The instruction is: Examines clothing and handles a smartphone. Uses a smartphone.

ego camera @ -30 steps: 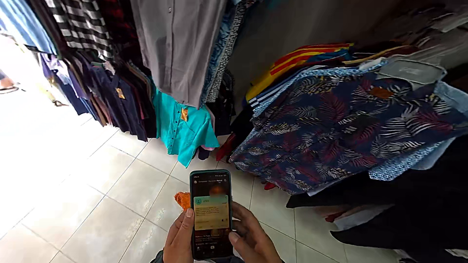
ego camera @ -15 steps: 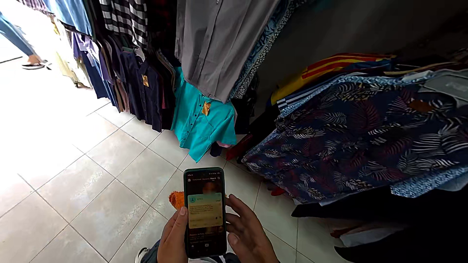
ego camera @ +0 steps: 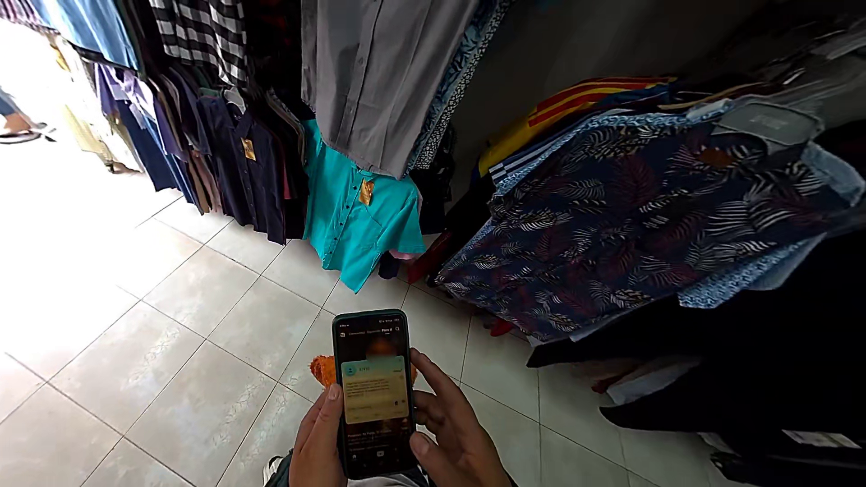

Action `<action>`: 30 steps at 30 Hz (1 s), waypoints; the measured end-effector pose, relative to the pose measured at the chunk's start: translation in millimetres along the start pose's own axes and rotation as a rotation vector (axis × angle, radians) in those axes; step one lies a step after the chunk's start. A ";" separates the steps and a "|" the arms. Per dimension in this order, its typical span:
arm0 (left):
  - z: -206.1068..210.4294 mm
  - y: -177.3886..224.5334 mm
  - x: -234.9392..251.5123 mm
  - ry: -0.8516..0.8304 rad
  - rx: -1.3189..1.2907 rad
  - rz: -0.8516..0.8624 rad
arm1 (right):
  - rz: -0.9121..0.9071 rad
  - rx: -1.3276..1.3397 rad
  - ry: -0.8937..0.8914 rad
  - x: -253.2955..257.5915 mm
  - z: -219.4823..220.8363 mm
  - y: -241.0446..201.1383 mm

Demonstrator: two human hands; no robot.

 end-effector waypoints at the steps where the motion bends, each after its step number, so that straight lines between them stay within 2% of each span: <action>1: 0.8 -1.0 -1.1 -0.012 -0.002 -0.002 | -0.006 -0.001 0.013 -3.1 -1.1 -0.7; 15: 11.4 -9.5 -17.9 -0.060 0.006 -0.006 | -0.062 -0.013 0.052 -25.8 -13.0 -10.0; 30: 20.4 -8.3 -21.4 -0.071 0.007 -0.006 | -0.065 -0.008 0.098 -26.7 -17.0 -15.3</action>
Point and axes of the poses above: each hand's wrist, its own x-axis towards the middle knuckle, its own z-axis out of the palm, y = z × x, the point moved 6 cm from there along x, towards the middle knuckle, and after that the axes turned 7 degrees about y, right-handed, at the moved point
